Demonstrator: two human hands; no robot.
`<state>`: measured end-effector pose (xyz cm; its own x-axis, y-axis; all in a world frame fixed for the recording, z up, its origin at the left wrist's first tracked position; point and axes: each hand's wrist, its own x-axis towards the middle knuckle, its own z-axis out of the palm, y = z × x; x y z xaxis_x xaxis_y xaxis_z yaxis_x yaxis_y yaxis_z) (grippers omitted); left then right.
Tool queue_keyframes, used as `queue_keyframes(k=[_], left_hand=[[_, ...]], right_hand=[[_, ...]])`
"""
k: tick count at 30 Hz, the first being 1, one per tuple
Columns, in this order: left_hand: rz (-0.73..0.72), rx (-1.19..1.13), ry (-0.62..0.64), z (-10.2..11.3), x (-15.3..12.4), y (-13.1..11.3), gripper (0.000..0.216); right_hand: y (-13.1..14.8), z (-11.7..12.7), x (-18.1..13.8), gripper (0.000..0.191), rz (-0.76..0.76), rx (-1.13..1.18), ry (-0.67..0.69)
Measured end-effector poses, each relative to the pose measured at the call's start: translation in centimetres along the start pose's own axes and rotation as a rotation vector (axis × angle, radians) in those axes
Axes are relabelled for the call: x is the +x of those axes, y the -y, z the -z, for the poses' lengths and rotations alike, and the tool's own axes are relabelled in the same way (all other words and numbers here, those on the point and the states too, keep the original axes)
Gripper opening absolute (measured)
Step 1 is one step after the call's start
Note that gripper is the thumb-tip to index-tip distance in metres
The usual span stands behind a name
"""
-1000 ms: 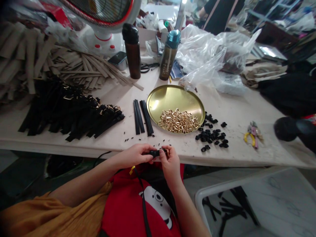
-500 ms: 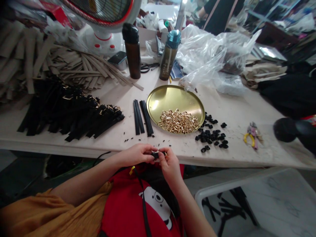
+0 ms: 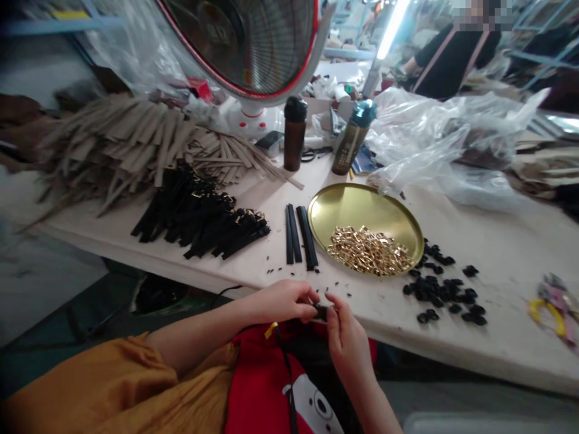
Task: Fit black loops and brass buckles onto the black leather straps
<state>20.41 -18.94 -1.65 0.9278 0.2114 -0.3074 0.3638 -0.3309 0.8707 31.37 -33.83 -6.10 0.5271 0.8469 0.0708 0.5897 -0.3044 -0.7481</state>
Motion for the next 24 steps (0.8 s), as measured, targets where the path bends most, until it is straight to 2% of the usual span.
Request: queue_keyframes(k=[2,5,7,9,13,15,17,19,22,24], left_hand=[[-0.001,0.06,-0.046,0.1,-0.7,-0.3,0.031],[-0.013,0.087,-0.114,0.6,-1.2,0.3,0.037],[-0.021,0.143,-0.237,1.8,-1.4,1.3,0.031],[0.006,0.258,-0.442,4.0,-1.5,3.0,0.023],[0.09,0.632,-0.895,10.3,-1.8,7.5,0.017],[0.154,0.815,-1.013,12.9,-1.8,9.6,0.021],[0.155,0.899,-1.021,14.4,-1.7,10.8,0.023],[0.124,0.929,-1.033,14.4,-1.5,10.9,0.028],[0.044,0.931,-1.004,12.4,-0.4,9.5,0.03],[-0.026,0.916,-0.85,10.5,1.1,8.3,0.024]], right_hand=[[0.1,-0.9,0.2,0.033,0.031,0.076,0.019],[0.5,-2.3,1.0,0.037,-0.009,0.264,0.054],[0.6,-2.8,1.9,0.044,-0.055,0.366,0.054],[0.4,-2.8,2.7,0.05,-0.09,0.389,0.014],[-1.3,-2.1,3.8,0.049,-0.133,0.299,-0.008],[-2.5,-1.9,4.0,0.045,-0.148,0.27,-0.008],[-3.6,-2.0,4.1,0.042,-0.162,0.259,-0.039],[-4.6,-2.2,4.2,0.039,-0.161,0.252,-0.092],[-5.5,-2.5,4.5,0.036,-0.165,0.225,-0.187],[-5.7,-2.7,4.6,0.036,-0.184,0.22,-0.226]])
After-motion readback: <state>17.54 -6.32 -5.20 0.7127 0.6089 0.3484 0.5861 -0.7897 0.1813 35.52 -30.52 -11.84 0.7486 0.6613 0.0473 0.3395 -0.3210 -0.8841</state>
